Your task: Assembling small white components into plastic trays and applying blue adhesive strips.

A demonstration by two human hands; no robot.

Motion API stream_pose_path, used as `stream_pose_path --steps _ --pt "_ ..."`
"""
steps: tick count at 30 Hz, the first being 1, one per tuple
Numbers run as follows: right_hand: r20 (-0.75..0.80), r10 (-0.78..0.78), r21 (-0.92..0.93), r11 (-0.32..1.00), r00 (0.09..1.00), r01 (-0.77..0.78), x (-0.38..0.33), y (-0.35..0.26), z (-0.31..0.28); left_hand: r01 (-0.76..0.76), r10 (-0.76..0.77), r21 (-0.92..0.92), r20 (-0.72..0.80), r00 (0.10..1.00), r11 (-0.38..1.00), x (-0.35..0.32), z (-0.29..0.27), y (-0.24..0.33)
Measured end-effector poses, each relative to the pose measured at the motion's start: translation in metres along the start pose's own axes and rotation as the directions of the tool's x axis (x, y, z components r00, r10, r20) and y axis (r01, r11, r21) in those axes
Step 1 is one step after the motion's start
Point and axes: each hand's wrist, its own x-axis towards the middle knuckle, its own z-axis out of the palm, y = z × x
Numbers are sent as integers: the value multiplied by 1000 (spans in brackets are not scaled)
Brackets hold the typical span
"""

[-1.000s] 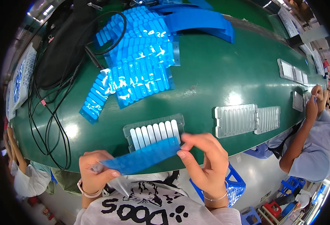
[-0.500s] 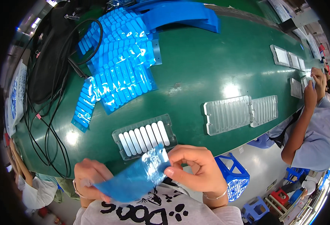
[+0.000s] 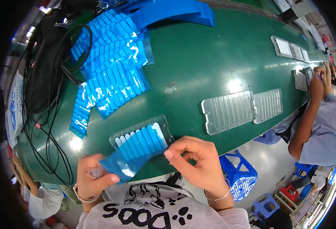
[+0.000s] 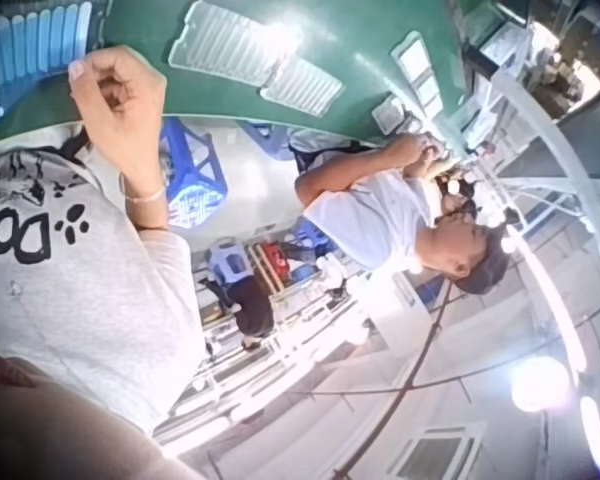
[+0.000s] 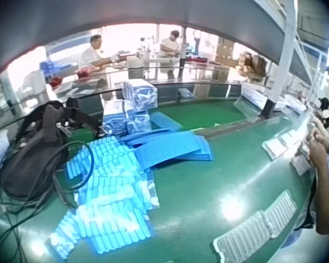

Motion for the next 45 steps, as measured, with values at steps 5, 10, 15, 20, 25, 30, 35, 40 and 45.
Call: stream_pose_path --steps 5,10,15,20,25,30,35,40,45 --pt "-73 -33 -258 966 997 13 1 10 -8 53 -48 60 -94 994 997 5 0 -7" --pt "-107 -156 -236 963 982 127 5 5 -1 -194 161 83 300 940 978 12 -6 9" --pt "-40 -195 -202 962 980 184 -2 5 -6 -249 223 -25 533 816 968 18 -2 17" --pt "-27 -72 110 991 997 75 -10 1 -10 -130 123 5 300 946 992 6 1 13" --pt "-138 -44 -31 999 989 40 -4 7 -3 203 -204 -31 -26 979 979 6 7 6" --pt "-113 -115 -529 848 987 38 13 -11 7 176 -168 50 -125 978 983 11 4 3" --pt "-117 3 -569 819 993 -69 20 -15 6 191 -181 56 -144 973 980 14 4 -3" --pt "-130 35 -592 799 991 -105 22 -13 8 197 -188 68 -126 974 978 14 0 -8" --pt "-123 28 -588 803 992 -96 21 -9 5 228 -215 99 -128 968 969 14 -2 -13"
